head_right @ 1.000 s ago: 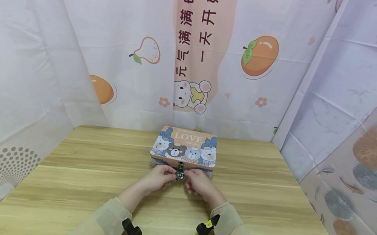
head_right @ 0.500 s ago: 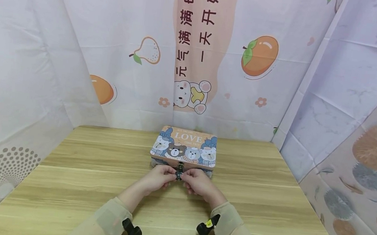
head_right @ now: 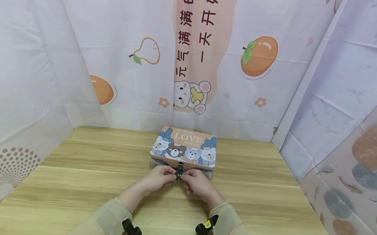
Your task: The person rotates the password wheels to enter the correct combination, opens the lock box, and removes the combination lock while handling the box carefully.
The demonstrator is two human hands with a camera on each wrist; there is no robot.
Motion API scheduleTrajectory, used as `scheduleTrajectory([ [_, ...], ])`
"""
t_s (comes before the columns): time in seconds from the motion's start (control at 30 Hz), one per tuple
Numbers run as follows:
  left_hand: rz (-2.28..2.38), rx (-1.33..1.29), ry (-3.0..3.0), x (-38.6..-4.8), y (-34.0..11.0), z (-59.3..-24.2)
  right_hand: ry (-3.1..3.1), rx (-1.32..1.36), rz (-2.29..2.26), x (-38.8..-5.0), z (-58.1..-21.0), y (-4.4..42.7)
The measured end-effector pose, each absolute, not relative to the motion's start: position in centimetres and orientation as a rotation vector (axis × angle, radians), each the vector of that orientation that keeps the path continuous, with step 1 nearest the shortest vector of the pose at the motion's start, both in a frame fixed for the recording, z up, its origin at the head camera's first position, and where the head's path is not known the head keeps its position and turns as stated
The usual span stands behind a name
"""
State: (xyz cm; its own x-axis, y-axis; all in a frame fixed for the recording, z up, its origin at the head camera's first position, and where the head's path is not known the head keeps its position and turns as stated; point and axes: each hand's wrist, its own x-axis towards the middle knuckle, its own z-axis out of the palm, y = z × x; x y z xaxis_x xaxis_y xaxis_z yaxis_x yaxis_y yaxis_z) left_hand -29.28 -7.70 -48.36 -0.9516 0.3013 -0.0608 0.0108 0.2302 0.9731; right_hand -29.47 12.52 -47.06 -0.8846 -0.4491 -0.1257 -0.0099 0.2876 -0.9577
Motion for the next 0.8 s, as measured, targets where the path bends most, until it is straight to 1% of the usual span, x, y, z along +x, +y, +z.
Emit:
scheduleTrajectory([
  [0.8,1.799,0.303,2.255,-29.27,-7.61,-48.34,2.186,-0.365,-1.634,-29.61,-47.10,12.37],
])
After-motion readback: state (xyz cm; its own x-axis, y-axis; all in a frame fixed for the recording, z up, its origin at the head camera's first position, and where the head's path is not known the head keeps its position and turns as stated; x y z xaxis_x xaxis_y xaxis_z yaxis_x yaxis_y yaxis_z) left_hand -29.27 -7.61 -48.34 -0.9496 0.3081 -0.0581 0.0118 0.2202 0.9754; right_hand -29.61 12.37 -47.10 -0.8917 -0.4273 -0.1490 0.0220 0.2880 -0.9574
